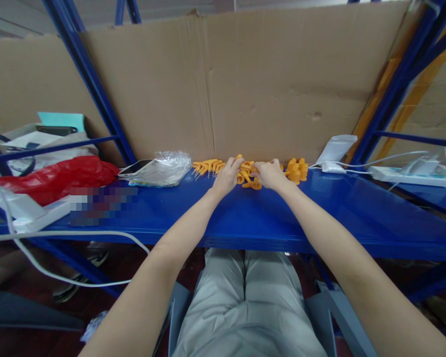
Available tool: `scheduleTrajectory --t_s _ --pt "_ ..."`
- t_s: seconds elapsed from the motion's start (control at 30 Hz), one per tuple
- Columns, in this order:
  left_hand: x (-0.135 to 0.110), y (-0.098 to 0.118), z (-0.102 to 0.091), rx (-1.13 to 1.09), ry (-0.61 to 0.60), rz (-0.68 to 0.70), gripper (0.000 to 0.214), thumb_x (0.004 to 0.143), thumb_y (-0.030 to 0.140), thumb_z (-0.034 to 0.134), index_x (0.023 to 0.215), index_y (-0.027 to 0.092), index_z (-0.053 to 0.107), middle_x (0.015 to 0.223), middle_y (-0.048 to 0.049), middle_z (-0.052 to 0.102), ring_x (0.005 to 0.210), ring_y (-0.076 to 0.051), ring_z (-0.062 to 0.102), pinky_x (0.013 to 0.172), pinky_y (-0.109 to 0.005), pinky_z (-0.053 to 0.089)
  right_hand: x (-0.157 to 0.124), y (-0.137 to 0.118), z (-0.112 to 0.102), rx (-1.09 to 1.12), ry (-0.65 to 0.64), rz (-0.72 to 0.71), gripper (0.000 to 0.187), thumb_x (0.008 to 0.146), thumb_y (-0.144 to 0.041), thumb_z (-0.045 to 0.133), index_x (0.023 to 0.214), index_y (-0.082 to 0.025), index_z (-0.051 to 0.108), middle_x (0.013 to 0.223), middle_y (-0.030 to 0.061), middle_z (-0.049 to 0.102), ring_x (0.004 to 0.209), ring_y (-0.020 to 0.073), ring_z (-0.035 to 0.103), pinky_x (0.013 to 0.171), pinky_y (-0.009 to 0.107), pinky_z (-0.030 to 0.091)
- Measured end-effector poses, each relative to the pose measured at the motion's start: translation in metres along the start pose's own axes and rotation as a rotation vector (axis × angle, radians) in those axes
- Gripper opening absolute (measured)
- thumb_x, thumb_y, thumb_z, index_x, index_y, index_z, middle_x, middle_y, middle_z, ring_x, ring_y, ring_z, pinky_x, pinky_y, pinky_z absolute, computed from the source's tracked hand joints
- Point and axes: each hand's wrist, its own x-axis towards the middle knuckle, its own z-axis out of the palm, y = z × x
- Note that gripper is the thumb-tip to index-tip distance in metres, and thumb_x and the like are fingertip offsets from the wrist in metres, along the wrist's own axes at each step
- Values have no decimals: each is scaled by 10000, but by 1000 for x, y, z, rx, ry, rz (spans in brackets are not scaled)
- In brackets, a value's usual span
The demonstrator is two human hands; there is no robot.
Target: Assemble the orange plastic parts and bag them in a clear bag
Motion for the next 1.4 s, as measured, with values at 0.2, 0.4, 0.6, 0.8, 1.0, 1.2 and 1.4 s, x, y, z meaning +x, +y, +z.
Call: scheduleTrajectory --t_s 0.2,0.4,0.6,0.8,1.0,1.2,1.4 --pt "3 1 3 -91 19 -61 354 833 55 488 1157 193 519 1135 -102 607 1135 -240 574 1019 -435 459 0 0 6 -74 79 -45 259 929 -171 437 1095 -122 630 1033 183 724 961 287 654 914 433 273" --pt "5 -4 11 -249 -29 -274 356 730 50 616 1041 196 524 1005 -42 650 935 -177 632 910 -350 506 2 0 18 -106 147 -82 284 928 -160 409 1089 -147 642 981 173 728 942 292 639 987 511 271" --pt "3 -1 12 -225 -35 -305 345 749 49 617 1052 192 532 1003 -58 652 953 -199 631 914 -379 512 2 0 18 -128 118 -88 277 929 -136 412 1101 -131 629 1035 185 717 993 297 636 1026 517 254" --pt "1 6 2 6 7 -99 376 861 64 487 1211 193 539 1154 -96 586 1074 -213 604 966 -368 489 -1 2 23 -55 126 -36 326 925 -109 399 1201 -112 572 1144 207 687 1073 301 623 1029 501 231" --pt "1 4 3 86 -16 -63 404 890 72 434 1267 187 521 1173 -104 565 1073 -212 602 968 -368 496 1 8 26 -14 92 -31 326 930 -122 406 1217 -132 560 1207 192 672 1116 304 607 915 437 293" --pt "-1 6 6 1 32 -89 364 867 71 473 1199 204 543 1138 -91 592 1133 -236 579 1001 -410 486 2 10 19 -44 127 -43 308 949 -133 373 1144 -148 611 1062 151 717 1018 288 632 829 395 283" --pt "4 3 9 -184 55 -192 339 776 33 570 1077 187 549 1080 -69 642 1058 -214 618 987 -408 496 0 5 13 -113 91 -35 370 944 -87 322 1146 -120 630 1035 165 719 985 283 627 883 434 272"
